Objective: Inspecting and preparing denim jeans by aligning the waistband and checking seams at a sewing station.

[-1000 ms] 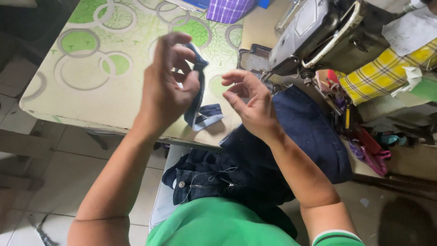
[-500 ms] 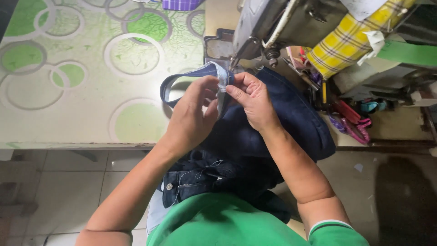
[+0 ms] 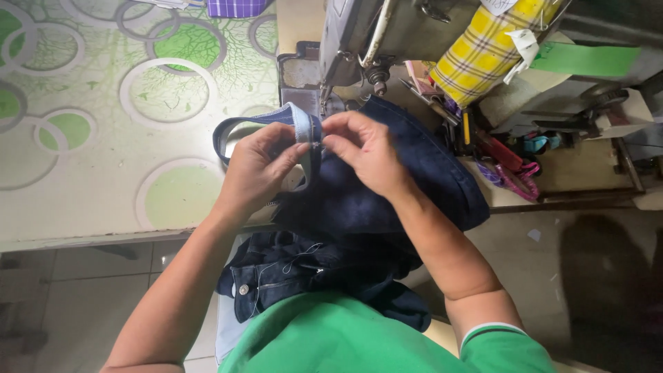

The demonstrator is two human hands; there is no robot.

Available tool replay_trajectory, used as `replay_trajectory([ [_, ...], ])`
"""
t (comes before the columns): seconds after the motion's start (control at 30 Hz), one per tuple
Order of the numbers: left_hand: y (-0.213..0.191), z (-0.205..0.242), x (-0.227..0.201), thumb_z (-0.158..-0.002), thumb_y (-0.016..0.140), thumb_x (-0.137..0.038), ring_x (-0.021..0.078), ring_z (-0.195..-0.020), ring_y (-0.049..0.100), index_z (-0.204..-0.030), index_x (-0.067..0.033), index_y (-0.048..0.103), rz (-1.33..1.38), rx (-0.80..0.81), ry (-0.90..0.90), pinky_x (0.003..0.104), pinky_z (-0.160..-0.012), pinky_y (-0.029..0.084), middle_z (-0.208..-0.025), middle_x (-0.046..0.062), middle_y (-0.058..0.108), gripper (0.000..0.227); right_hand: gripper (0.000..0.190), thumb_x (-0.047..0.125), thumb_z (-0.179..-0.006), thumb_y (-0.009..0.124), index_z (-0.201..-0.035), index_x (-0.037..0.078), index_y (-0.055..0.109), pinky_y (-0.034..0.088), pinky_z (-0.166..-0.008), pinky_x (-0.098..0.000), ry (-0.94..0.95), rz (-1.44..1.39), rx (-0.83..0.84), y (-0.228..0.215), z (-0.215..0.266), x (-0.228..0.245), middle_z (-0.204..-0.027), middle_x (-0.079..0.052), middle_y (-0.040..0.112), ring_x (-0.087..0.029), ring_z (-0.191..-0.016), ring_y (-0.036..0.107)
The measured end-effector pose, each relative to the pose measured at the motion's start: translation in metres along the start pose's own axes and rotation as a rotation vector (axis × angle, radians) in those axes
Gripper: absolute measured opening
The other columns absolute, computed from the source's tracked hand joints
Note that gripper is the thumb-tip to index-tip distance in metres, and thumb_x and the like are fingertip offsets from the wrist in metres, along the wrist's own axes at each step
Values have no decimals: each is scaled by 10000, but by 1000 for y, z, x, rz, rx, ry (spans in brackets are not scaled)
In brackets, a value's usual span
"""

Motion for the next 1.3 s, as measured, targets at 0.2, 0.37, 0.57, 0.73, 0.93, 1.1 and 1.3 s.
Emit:
replay_trajectory([
  [0.2, -9, 0, 15, -1013, 713, -251, 186, -810, 720, -1071, -71, 718, 35, -15, -19, 357, -791, 593, -869, 115, 744, 190, 388, 224, -915, 850, -1257, 131, 692, 560, -840, -457, -435, 1228, -177, -81, 2, 8, -1011, -93, 674, -300, -945, 694],
  [0.37, -4, 0, 0, -1004, 709, -212, 175, -752, 717, -1074, -56, 714, 92, 2, -23, 339, -740, 607, -839, 109, 736, 171, 224, 203, -979, 766, -1167, 84, 738, 559, -848, -404, -114, 922, 1, -87, -10, -32, -952, -99, 741, -292, -932, 730],
  [0.57, 5, -5, 12, -988, 724, -198, 194, -792, 713, -1078, -23, 701, 196, 58, -7, 353, -733, 614, -856, 133, 727, 198, 114, 134, -956, 758, -1068, 112, 762, 539, -753, -258, 172, 347, 144, -49, -1, -3, -795, -8, 712, -79, -774, 631],
  [0.73, 10, -10, 19, -983, 728, -191, 180, -837, 691, -1082, -8, 686, 296, 79, -26, 345, -755, 622, -887, 134, 721, 212, 89, 132, -957, 753, -1042, 118, 772, 535, -695, -264, 195, 346, 180, -39, 2, 3, -768, -22, 707, -101, -733, 633],
  [0.93, 8, -11, 14, -980, 730, -172, 171, -807, 699, -1090, -3, 689, 289, 87, -29, 316, -711, 635, -889, 141, 720, 206, 80, 132, -964, 753, -1037, 121, 782, 533, -684, -277, 172, 348, 177, -38, 3, 0, -778, -32, 710, -122, -734, 641],
  [1.1, 6, -15, 24, -977, 737, -168, 185, -822, 714, -1092, 3, 685, 261, 87, -24, 331, -704, 645, -891, 156, 726, 213, 112, 129, -965, 744, -1074, 122, 771, 534, -705, -287, 157, 323, 170, -39, 4, 2, -801, -36, 708, -125, -760, 642],
  [1.3, 9, -13, 12, -950, 750, -121, 184, -810, 714, -1068, 5, 679, 299, 53, -14, 312, -667, 654, -890, 145, 725, 187, 191, 112, -953, 752, -1144, 118, 754, 552, -767, -368, 87, 373, 147, -39, 8, 16, -893, -87, 725, -202, -808, 657],
])
Point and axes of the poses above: each hand's wrist, its own z-axis away from the middle knuckle, its own y-axis out of the palm, x = y × z, the point moved 8 cm from there along -z, towards the middle knuckle
